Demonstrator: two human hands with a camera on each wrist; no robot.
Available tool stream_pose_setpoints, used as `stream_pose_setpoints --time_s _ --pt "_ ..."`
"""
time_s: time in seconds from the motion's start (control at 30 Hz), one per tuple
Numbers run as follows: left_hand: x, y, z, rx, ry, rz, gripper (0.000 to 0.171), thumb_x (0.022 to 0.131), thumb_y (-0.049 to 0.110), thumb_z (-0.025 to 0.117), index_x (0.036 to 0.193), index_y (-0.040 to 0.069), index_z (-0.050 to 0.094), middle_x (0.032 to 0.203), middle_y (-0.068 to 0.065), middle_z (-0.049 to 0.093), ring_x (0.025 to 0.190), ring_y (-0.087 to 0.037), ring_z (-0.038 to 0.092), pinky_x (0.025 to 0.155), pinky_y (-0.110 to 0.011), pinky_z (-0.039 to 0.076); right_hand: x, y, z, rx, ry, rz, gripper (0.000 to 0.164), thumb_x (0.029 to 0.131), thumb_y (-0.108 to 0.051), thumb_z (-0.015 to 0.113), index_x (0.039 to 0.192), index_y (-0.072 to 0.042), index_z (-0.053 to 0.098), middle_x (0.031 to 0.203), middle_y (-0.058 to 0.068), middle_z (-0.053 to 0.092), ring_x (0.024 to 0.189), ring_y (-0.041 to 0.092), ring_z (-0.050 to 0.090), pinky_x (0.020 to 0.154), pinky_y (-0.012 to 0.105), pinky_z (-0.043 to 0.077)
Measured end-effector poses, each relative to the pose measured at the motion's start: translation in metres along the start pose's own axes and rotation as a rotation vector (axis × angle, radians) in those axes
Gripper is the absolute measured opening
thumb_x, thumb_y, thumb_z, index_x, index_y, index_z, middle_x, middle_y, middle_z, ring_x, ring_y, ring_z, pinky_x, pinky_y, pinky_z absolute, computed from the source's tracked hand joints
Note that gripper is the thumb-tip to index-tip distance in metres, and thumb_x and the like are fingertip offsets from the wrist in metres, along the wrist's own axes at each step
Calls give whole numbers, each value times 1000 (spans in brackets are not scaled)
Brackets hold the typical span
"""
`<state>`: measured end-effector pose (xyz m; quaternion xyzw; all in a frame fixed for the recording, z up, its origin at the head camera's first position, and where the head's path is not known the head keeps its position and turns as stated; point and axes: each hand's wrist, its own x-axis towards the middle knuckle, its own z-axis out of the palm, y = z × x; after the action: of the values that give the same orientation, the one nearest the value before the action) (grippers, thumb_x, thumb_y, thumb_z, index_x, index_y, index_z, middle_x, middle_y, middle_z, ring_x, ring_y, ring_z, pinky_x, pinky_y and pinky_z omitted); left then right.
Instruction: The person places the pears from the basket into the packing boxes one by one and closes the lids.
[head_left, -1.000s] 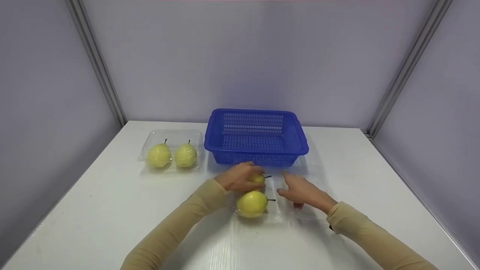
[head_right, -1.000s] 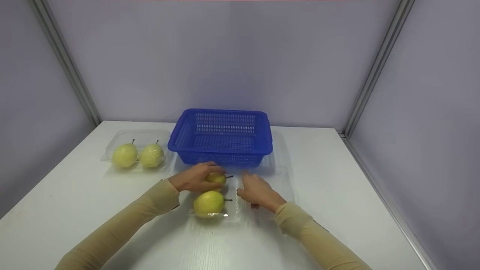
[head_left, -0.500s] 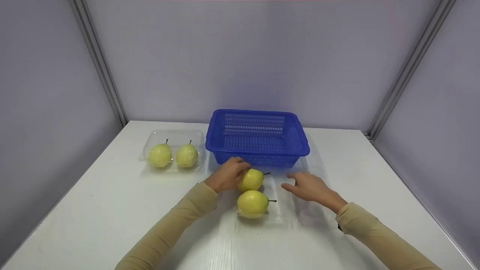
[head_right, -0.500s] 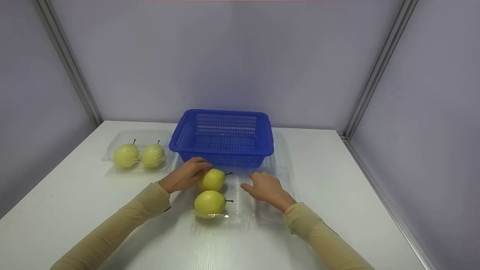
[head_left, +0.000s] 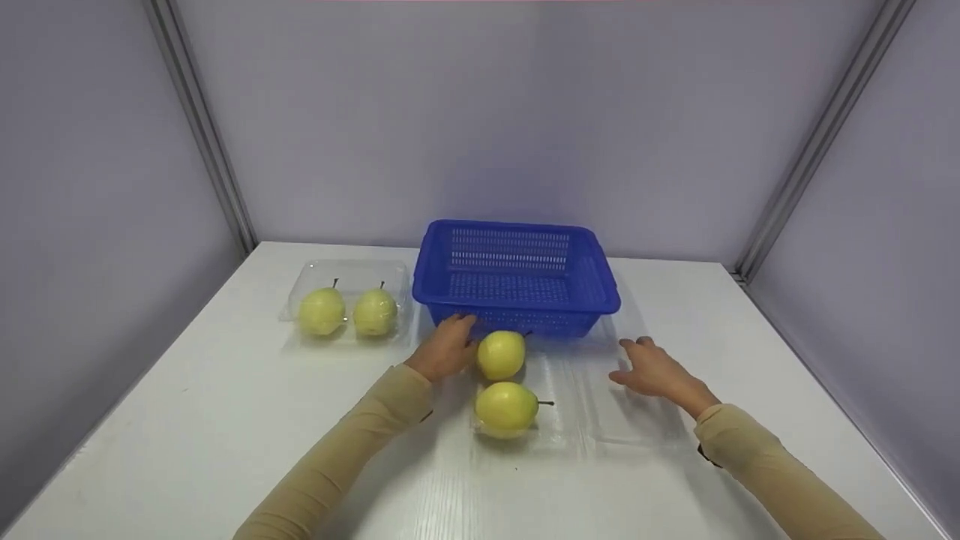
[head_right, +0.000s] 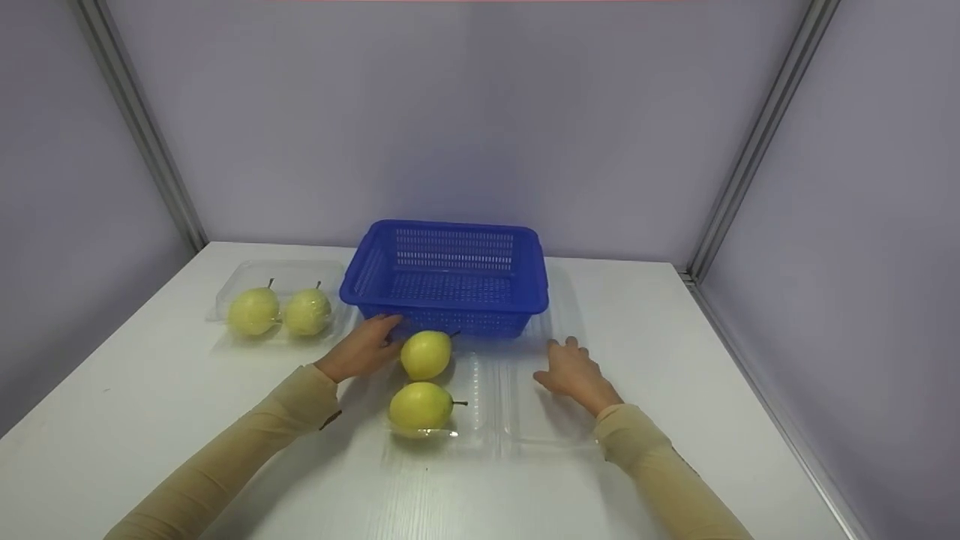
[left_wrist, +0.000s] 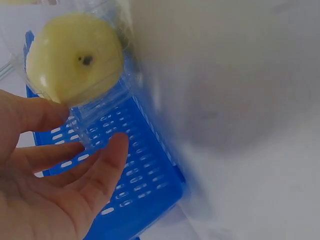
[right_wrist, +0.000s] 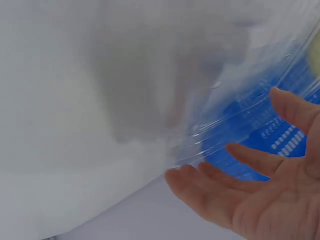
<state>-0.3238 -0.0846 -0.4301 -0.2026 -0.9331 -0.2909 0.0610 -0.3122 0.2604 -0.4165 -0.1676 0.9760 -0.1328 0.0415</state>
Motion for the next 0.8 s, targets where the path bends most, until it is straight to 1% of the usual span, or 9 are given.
stream_pose_setpoints --time_s 0.1,0.13,0.23,0.3,0.33,0.4,0.57,0.63,0.8 --pt "-1 -1 -1 -94 -35 -50 34 94 5 54 126 -6 53 112 -24 65 105 -35 63 94 -49 50 0 10 -2 46 -60 48 75 92 -28 64 141 19 32 136 47 35 125 58 42 102 63 39" --pt "-2 -2 -1 -131 -54 -68 34 95 5 53 127 -6 51 109 -24 66 99 -34 66 89 -47 53 0 12 -2 63 -78 62 77 92 -29 64 142 19 29 136 48 34 123 56 45 99 60 43" --pt "-2 -3 -1 -203 -103 -114 34 97 5 48 130 -5 48 95 -21 68 77 -28 69 69 -37 56 0 19 -5 119 -120 110 83 94 -31 61 146 18 20 139 48 31 98 44 61 80 50 55" --pt "-2 -2 -2 -241 -135 -136 36 97 4 46 132 -5 47 86 -20 68 67 -29 68 57 -30 52 0 23 -7 163 -141 142 85 95 -31 60 148 16 14 141 47 30 79 31 63 65 41 57" --pt "-2 -2 -2 -253 -144 -138 36 98 5 45 132 -5 47 84 -21 68 65 -29 68 55 -28 50 0 25 -7 188 -149 161 85 96 -32 59 149 15 12 142 46 29 71 26 61 58 38 55" --pt "-2 -1 -3 -267 -152 -135 39 98 6 46 135 -6 45 85 -22 68 66 -32 68 53 -26 48 -2 31 -10 240 -151 180 86 96 -32 58 150 14 10 144 45 29 75 27 64 58 36 57" --pt "-5 0 -3 -289 -160 -135 50 98 7 46 144 -8 37 100 -25 68 72 -37 70 55 -28 53 -9 42 -19 365 -118 190 82 98 -28 57 150 14 10 140 44 35 102 40 64 69 37 60" --pt "-7 0 -3 -296 -157 -135 54 97 6 46 147 -10 31 103 -25 67 73 -38 71 56 -28 54 -11 45 -23 397 -83 188 79 98 -25 57 149 14 13 136 43 41 97 38 66 68 36 60" --pt "-10 1 -1 -331 -147 -142 58 96 5 46 148 -11 27 95 -22 68 73 -39 70 58 -31 55 -15 51 -33 475 -12 181 75 98 -27 57 149 14 19 127 38 53 90 30 67 64 31 59"
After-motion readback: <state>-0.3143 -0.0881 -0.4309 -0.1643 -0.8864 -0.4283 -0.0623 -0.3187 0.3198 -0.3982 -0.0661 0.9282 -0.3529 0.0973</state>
